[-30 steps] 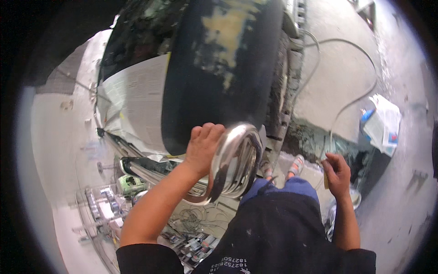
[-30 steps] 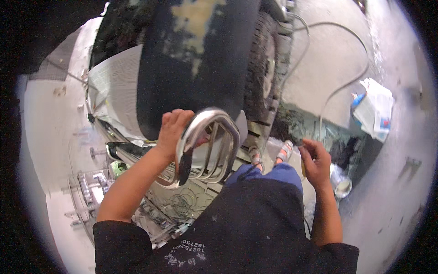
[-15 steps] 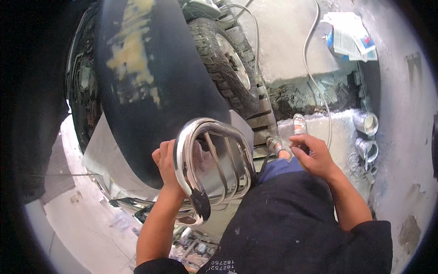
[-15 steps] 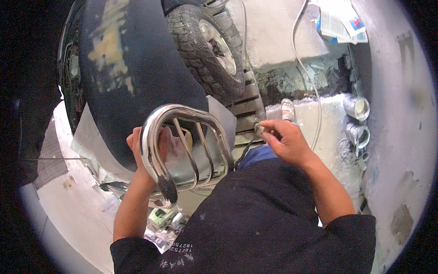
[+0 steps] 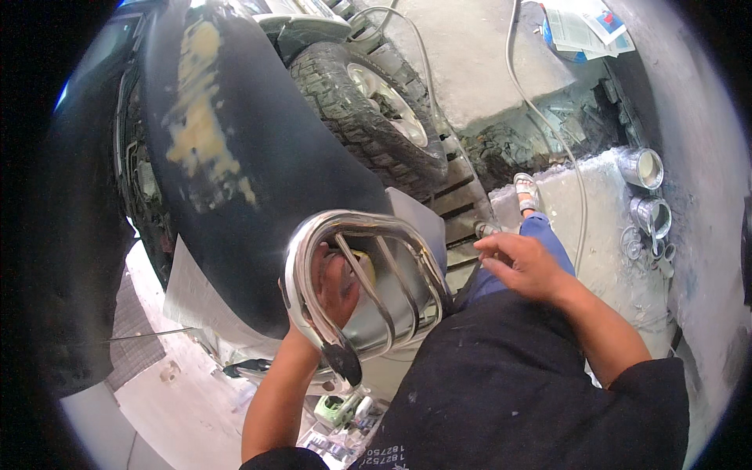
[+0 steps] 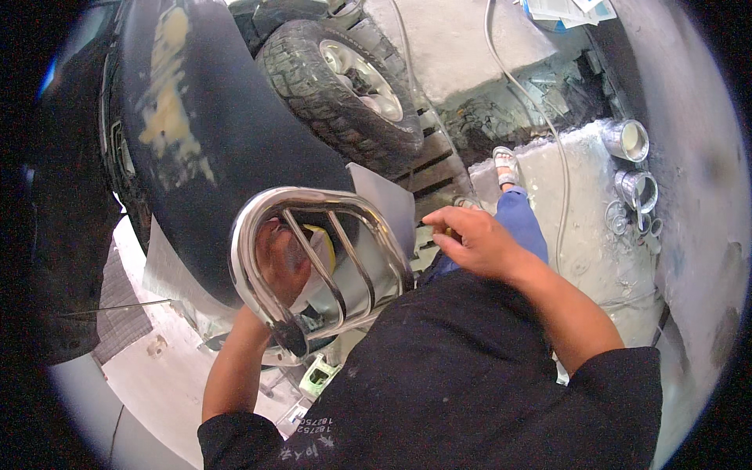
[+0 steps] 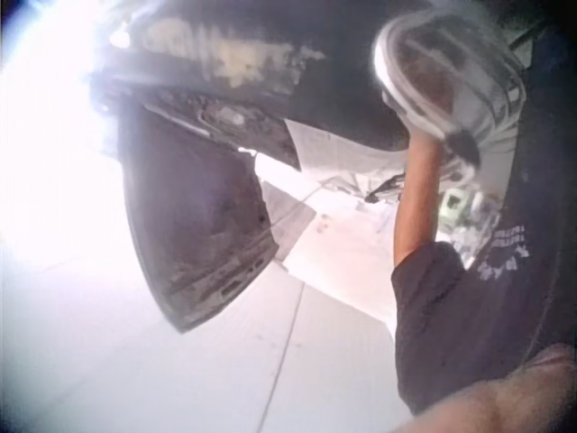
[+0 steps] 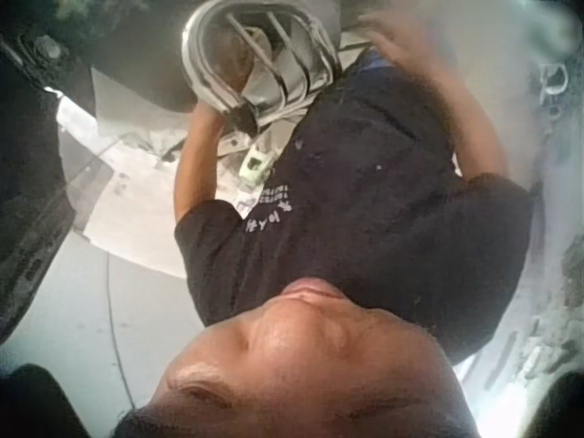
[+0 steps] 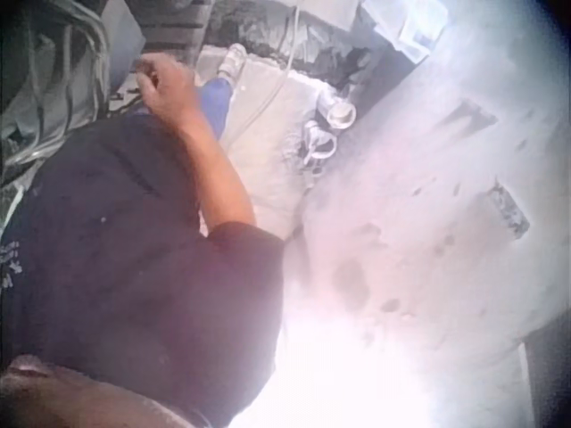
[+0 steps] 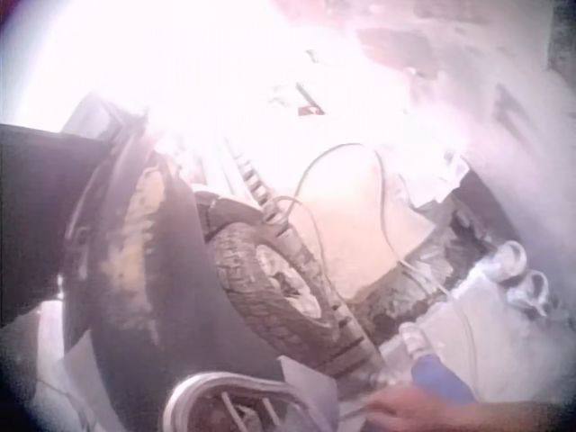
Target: The person applies yellow masking tape to the edges of a chrome bull bar attached to a vehicle's front bumper. They carefully wrap the tape around the curved metal bars and along the bumper surface to protect adjacent areas.
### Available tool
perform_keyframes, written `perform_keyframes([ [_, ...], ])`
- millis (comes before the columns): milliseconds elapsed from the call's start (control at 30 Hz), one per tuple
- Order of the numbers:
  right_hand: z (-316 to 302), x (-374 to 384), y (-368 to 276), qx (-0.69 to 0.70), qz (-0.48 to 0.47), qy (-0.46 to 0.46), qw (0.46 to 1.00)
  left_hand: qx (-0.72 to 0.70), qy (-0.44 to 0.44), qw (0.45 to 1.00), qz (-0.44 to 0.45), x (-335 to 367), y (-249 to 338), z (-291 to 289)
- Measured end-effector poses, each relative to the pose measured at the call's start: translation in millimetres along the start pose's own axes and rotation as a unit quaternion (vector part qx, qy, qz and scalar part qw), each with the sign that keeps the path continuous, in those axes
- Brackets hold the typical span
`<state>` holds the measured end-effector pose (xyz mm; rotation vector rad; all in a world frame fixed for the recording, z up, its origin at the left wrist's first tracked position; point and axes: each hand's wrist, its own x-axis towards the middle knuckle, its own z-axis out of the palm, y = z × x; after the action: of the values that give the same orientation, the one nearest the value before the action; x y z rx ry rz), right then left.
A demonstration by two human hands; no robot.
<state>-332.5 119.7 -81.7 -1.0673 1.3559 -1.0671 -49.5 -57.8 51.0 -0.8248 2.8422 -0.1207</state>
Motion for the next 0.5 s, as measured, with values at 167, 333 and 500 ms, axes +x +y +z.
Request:
perform_keyframes([
  [167,18.0,1.4,6.2,0.022,-0.025,-0.034,0.999,-0.04,-0.037,0.998,-0.029,19.6,22.0,-19.8],
  [333,39.5,8.5,1.4,0.055,-0.055,-0.104,0.992,-0.098,-0.058,0.988,-0.104,21.5,17.5,-3.8],
  [500,59.7,29.5,-18.0,0.13,-0.041,-0.254,0.958,-0.048,-0.048,0.993,-0.097,30.0,19.3,-11.2],
])
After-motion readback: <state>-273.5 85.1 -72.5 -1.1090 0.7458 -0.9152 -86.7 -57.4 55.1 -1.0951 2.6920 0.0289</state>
